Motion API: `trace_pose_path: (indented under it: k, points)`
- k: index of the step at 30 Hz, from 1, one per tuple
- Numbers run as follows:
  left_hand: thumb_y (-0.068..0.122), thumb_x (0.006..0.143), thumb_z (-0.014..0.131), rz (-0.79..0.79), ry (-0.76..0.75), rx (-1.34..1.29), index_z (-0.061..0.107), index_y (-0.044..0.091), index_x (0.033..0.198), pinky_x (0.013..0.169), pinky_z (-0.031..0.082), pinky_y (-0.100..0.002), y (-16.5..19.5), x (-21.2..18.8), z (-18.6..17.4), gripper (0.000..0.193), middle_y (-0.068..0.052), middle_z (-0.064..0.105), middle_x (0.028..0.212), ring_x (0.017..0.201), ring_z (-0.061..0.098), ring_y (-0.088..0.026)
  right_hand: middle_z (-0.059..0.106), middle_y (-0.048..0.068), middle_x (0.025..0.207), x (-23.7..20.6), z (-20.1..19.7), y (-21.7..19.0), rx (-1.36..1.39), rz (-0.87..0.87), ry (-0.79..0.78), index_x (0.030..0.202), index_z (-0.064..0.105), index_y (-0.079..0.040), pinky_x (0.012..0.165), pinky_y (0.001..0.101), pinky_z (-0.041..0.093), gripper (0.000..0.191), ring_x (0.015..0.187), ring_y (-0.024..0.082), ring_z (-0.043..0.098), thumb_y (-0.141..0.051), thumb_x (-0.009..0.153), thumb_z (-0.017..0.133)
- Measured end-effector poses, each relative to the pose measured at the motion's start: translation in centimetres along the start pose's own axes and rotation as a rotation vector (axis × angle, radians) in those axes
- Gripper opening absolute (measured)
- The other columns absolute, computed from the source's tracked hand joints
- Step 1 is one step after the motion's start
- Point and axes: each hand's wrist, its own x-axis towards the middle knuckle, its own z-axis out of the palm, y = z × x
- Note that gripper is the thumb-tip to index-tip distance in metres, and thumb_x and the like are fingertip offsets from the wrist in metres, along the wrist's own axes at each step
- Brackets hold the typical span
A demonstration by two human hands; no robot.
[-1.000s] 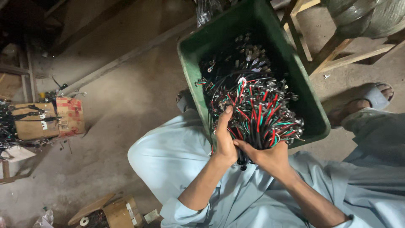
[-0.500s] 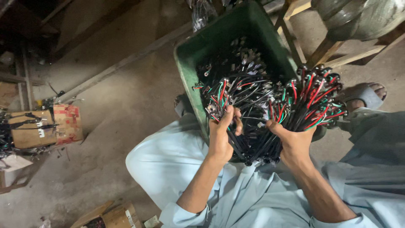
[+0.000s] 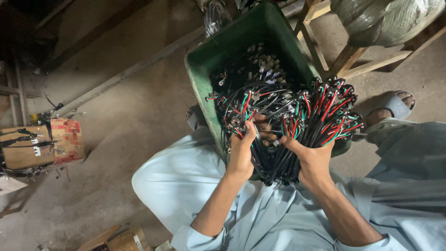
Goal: The person gathers wire harnesses with black cables and colored wires from a green bin, aligns and bundles them together by hand, and places the finished bundles onto a nearby work table. They repeatedly pull loose harnesses from the bin and sort them into grouped bunches.
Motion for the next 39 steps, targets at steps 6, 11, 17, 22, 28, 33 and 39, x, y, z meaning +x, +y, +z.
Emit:
trace_pose_path:
  k: [6,11,17,22,28,33,39]
  points:
    - [0.043,0.111,0.05,-0.071,-0.163,0.065,0.061,0.003,0.124,0.056,0.035,-0.021,-0.6,-0.3,-1.5,0.043,-0.001,0.051,0.075,0.061,0.043,-0.006,0.07,0.003,0.092,0.1,-0.1,0.2,0.01,0.027,0.003,0.104,0.063,-0.002,0.072,0.0319,0.059,0.037,0.078,0.014,0.069,0.014,0.073,0.076]
    - [0.04,0.11,0.05,-0.187,-0.135,0.011,0.058,0.007,0.101,0.059,0.036,-0.023,-1.5,-0.3,-2.2,0.035,0.0,0.053,0.075,0.064,0.046,-0.009,0.069,0.003,0.09,-0.1,-0.3,0.3,0.041,0.073,-0.005,0.103,0.064,-0.002,0.068,0.031,0.056,0.034,0.075,0.014,0.068,0.014,0.075,0.076]
    - [0.027,0.096,0.062,-0.252,0.09,-0.021,0.07,0.001,0.099,0.069,0.055,-0.033,-0.5,0.7,-1.9,0.027,-0.007,0.07,0.084,0.073,0.066,-0.016,0.07,0.002,0.092,-0.1,-0.1,0.2,0.015,0.066,-0.017,0.106,0.065,-0.003,0.068,0.0306,0.056,0.039,0.076,0.013,0.068,0.015,0.074,0.076]
    - [0.013,0.087,0.069,-0.132,0.079,-0.031,0.07,0.006,0.112,0.081,0.055,-0.034,-0.4,0.7,-1.6,0.025,-0.003,0.073,0.098,0.089,0.068,-0.015,0.071,0.002,0.097,0.1,-0.1,0.0,0.024,0.054,0.003,0.109,0.064,-0.004,0.074,0.0309,0.059,0.042,0.082,0.013,0.07,0.015,0.073,0.076]
    - [0.012,0.092,0.076,0.041,0.133,0.263,0.07,0.003,0.114,0.087,0.052,-0.027,-2.2,0.6,-1.4,0.025,-0.002,0.072,0.106,0.095,0.064,-0.01,0.071,0.002,0.098,0.1,-0.4,0.6,0.0,0.052,0.012,0.111,0.064,-0.004,0.076,0.0304,0.059,0.046,0.083,0.013,0.07,0.015,0.071,0.077]
    - [0.011,0.094,0.076,0.083,0.024,0.272,0.07,0.002,0.111,0.083,0.052,-0.026,-2.6,0.1,-1.1,0.019,-0.001,0.072,0.103,0.091,0.063,-0.007,0.07,0.005,0.096,0.1,-0.4,1.0,0.052,0.091,-0.001,0.114,0.063,-0.002,0.073,0.0336,0.059,0.047,0.079,0.017,0.069,0.013,0.072,0.079]
    - [0.009,0.093,0.075,0.078,0.053,0.308,0.069,0.003,0.107,0.081,0.055,-0.027,-1.9,0.0,-1.2,0.017,-0.003,0.072,0.098,0.088,0.067,-0.009,0.072,0.001,0.102,0.3,-0.5,0.9,-0.015,0.087,-0.095,0.114,0.064,-0.004,0.081,0.031,0.061,0.056,0.089,0.013,0.071,0.013,0.064,0.082]
